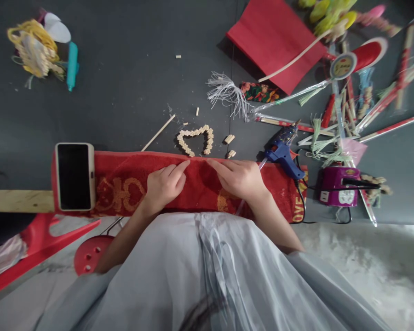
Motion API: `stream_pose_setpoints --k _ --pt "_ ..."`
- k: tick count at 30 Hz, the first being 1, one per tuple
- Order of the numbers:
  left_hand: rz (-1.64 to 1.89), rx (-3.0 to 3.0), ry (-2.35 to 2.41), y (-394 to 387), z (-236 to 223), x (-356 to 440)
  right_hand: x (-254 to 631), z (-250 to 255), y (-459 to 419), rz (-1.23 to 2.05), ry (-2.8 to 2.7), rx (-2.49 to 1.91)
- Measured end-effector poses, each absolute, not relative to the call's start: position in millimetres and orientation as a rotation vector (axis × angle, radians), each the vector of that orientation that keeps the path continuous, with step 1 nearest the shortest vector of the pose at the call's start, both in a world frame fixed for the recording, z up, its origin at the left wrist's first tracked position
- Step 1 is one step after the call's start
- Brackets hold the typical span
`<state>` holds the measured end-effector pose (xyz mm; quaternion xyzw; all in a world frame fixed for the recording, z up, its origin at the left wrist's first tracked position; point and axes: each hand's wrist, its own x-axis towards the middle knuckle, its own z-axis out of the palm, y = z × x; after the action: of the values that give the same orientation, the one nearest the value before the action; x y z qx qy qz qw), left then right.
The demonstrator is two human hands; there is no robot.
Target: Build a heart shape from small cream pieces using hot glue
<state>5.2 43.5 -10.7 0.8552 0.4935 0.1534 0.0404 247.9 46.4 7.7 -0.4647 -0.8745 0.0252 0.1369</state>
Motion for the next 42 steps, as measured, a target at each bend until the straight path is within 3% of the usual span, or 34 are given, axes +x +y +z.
stream_pose_setpoints --k 8,16,24,32,38,42 --pt "0.514 2.558 1.497 42.5 -11.4 4.5 246.8 10.9 46.9 0.25 -2.654 -1.031" --pt "0.431 2.483 1.509 43.2 -11.2 3.8 245.1 12.3 46.8 0.28 -2.664 -1.04" --pt "0.564 2.583 1.481 43.6 -11.3 4.8 245.5 11.0 46.4 0.244 -2.649 -1.041" --pt "0.468 2.461 1.508 43.0 -12.2 5.1 248.1 10.0 46.7 0.401 -2.642 -1.076" --pt "0.605 2.189 1.61 45.6 -4.1 7.9 242.3 13.6 45.3 0.294 -2.362 -1.597" --pt "0.669 1.829 1.678 51.0 5.2 9.7 236.3 23.5 44.2 0.617 -2.144 -1.836"
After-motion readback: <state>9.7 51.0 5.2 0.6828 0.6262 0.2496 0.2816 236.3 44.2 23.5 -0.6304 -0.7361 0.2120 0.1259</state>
